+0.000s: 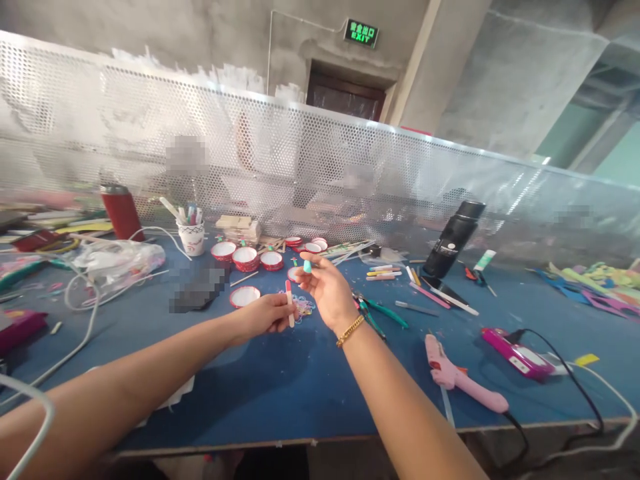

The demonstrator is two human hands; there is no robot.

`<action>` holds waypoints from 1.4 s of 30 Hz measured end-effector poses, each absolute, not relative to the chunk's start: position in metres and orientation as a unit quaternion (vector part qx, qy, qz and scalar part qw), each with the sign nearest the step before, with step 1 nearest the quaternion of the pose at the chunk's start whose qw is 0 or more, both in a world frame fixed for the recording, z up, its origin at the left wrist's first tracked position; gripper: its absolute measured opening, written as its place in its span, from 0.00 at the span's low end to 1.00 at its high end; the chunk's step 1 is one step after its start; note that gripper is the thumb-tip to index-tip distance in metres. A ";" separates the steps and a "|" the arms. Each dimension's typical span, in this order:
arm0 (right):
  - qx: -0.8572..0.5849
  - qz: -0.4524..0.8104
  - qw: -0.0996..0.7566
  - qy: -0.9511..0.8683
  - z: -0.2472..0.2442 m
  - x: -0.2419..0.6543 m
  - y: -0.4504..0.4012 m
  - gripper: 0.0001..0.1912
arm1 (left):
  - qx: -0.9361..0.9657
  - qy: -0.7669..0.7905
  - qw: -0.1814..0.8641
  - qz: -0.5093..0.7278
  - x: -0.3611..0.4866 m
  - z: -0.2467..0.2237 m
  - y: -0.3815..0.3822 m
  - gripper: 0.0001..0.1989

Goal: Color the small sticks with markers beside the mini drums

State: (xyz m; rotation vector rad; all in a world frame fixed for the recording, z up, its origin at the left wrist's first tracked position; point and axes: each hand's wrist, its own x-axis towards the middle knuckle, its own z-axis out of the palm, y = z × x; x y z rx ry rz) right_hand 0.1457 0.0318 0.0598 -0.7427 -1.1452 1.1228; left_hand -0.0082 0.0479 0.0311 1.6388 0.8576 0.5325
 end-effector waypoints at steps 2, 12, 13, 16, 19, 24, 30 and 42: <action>-0.348 0.416 0.681 -0.493 0.048 0.140 0.035 0.18 | 0.696 0.359 0.572 0.243 -0.008 0.030 0.049 0.12; -0.460 0.128 0.651 -0.591 0.007 0.137 0.020 0.12 | 0.670 0.362 0.592 0.265 -0.009 0.033 0.045 0.14; -0.464 0.125 0.648 -0.590 0.005 0.136 0.019 0.13 | 0.669 0.364 0.593 0.261 -0.009 0.033 0.045 0.15; -0.459 0.135 0.647 -0.593 0.002 0.134 0.019 0.15 | 0.677 0.359 0.593 0.248 -0.009 0.032 0.044 0.15; -0.458 0.145 0.639 -0.600 0.002 0.135 0.021 0.13 | 0.680 0.357 0.592 0.244 -0.008 0.029 0.045 0.15; -0.474 0.108 0.618 -0.618 0.001 0.140 0.022 0.09 | 0.685 0.354 0.596 0.225 -0.008 0.031 0.044 0.14; -0.494 0.088 0.588 -0.634 0.005 0.143 0.022 0.08 | 0.688 0.347 0.600 0.217 -0.008 0.037 0.039 0.18; -0.472 0.112 0.630 -0.607 0.011 0.143 0.021 0.03 | 0.681 0.411 0.566 0.216 -0.007 0.036 0.044 0.15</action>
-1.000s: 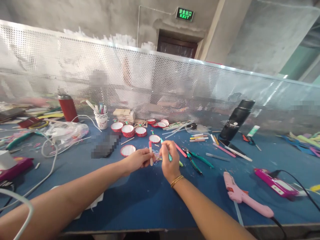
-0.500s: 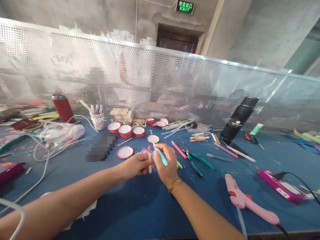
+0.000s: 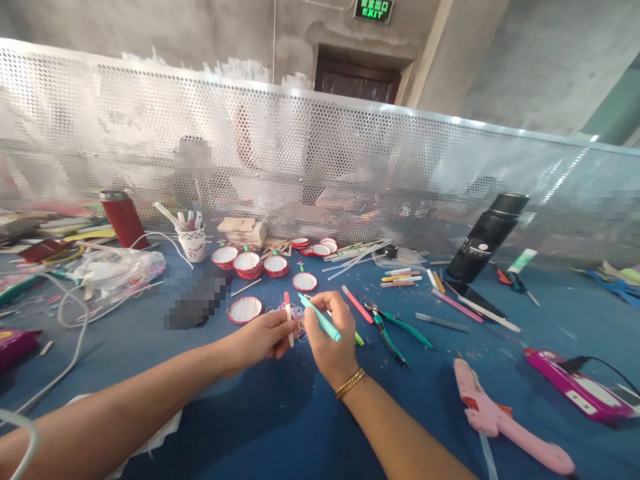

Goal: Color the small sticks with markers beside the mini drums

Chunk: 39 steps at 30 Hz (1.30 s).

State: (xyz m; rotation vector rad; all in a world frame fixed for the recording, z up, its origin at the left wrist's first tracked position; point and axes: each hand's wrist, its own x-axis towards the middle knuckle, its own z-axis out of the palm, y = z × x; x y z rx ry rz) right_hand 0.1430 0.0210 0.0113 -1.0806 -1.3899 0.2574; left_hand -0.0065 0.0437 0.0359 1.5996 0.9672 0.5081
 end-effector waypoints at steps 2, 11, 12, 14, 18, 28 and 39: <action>-0.478 0.106 0.620 -0.614 0.011 0.143 0.020 0.03 | 0.682 0.403 0.574 0.208 -0.006 0.036 0.044 0.14; -0.488 0.098 0.605 -0.621 0.010 0.143 0.016 0.04 | 0.690 0.372 0.579 0.223 -0.011 0.034 0.047 0.20; -0.487 0.100 0.604 -0.622 0.011 0.143 0.016 0.04 | 0.687 0.369 0.586 0.221 -0.010 0.035 0.046 0.20; -0.485 0.105 0.603 -0.625 0.011 0.143 0.015 0.04 | 0.679 0.368 0.597 0.218 -0.009 0.037 0.045 0.18; -0.481 0.110 0.606 -0.624 0.012 0.143 0.013 0.04 | 0.661 0.378 0.608 0.225 -0.008 0.037 0.045 0.17; -0.465 0.082 0.616 -0.630 0.018 0.142 0.008 0.03 | 0.666 0.379 0.603 0.222 -0.008 0.037 0.043 0.17; -0.455 0.000 0.598 -0.660 0.029 0.142 0.005 0.05 | 0.687 0.368 0.584 0.227 -0.008 0.037 0.048 0.20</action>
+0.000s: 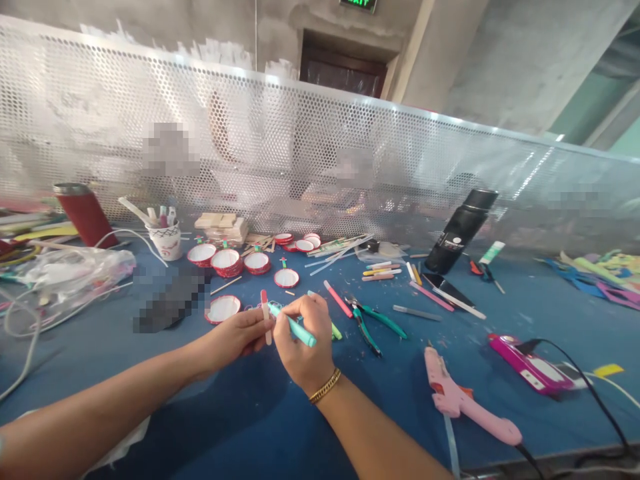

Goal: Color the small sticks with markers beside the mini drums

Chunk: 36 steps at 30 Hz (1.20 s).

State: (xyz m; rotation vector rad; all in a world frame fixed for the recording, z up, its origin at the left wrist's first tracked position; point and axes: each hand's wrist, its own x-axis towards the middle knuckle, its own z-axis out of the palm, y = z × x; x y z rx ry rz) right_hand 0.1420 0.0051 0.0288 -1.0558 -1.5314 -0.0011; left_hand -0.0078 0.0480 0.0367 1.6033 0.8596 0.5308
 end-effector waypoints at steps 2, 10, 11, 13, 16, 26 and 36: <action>-0.452 -0.008 0.592 -0.667 0.030 0.141 0.005 0.05 | 0.685 0.380 0.578 0.229 -0.008 0.039 0.048 0.20; -0.458 -0.009 0.580 -0.674 0.031 0.139 0.006 0.05 | 0.691 0.391 0.562 0.232 -0.007 0.044 0.045 0.20; -0.456 -0.010 0.580 -0.675 0.030 0.139 0.007 0.05 | 0.694 0.390 0.559 0.231 -0.007 0.044 0.045 0.20; -0.451 -0.012 0.581 -0.678 0.030 0.139 0.007 0.05 | 0.702 0.387 0.553 0.229 -0.007 0.043 0.045 0.20; -0.450 -0.012 0.578 -0.681 0.030 0.139 0.007 0.04 | 0.707 0.386 0.549 0.226 -0.007 0.043 0.045 0.19; -0.452 -0.007 0.571 -0.685 0.028 0.138 0.007 0.05 | 0.710 0.387 0.544 0.223 -0.007 0.045 0.043 0.18; -0.456 -0.021 0.573 -0.680 0.028 0.138 0.008 0.04 | 0.713 0.382 0.539 0.233 -0.008 0.044 0.044 0.18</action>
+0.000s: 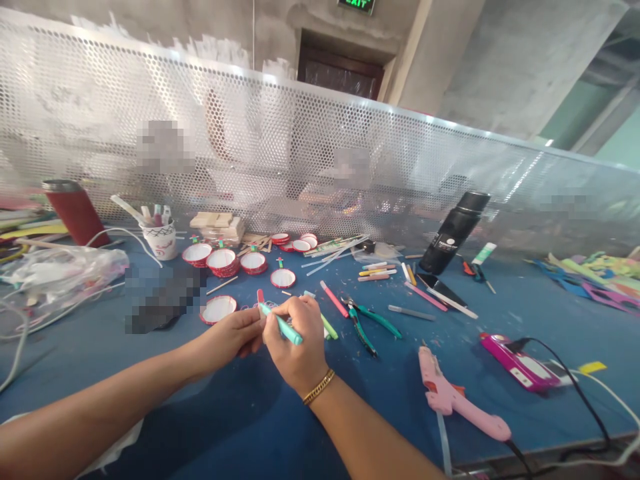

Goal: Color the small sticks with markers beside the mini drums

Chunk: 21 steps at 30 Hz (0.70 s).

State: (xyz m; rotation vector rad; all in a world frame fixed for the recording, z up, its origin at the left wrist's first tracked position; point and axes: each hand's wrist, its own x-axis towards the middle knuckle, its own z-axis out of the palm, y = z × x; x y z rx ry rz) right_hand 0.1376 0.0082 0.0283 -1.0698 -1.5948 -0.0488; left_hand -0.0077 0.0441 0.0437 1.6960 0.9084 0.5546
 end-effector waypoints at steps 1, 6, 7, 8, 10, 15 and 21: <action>-0.458 -0.023 0.574 -0.678 0.028 0.138 0.008 0.04 | 0.713 0.383 0.539 0.233 -0.008 0.044 0.044 0.19; -0.478 -0.020 0.573 -0.666 0.027 0.140 0.008 0.04 | 0.707 0.387 0.544 0.234 -0.008 0.045 0.044 0.20; -0.480 -0.017 0.573 -0.665 0.027 0.140 0.008 0.04 | 0.706 0.386 0.545 0.236 -0.008 0.045 0.045 0.21; -0.478 -0.015 0.574 -0.665 0.028 0.139 0.007 0.04 | 0.704 0.386 0.546 0.237 -0.008 0.044 0.045 0.21; -0.468 -0.010 0.577 -0.670 0.029 0.138 0.006 0.04 | 0.704 0.387 0.546 0.239 -0.008 0.044 0.044 0.20; -0.457 -0.006 0.576 -0.678 0.030 0.137 0.005 0.04 | 0.711 0.383 0.541 0.233 -0.008 0.045 0.043 0.18; -0.463 -0.006 0.568 -0.680 0.028 0.137 0.007 0.04 | 0.725 0.374 0.528 0.237 -0.010 0.038 0.047 0.19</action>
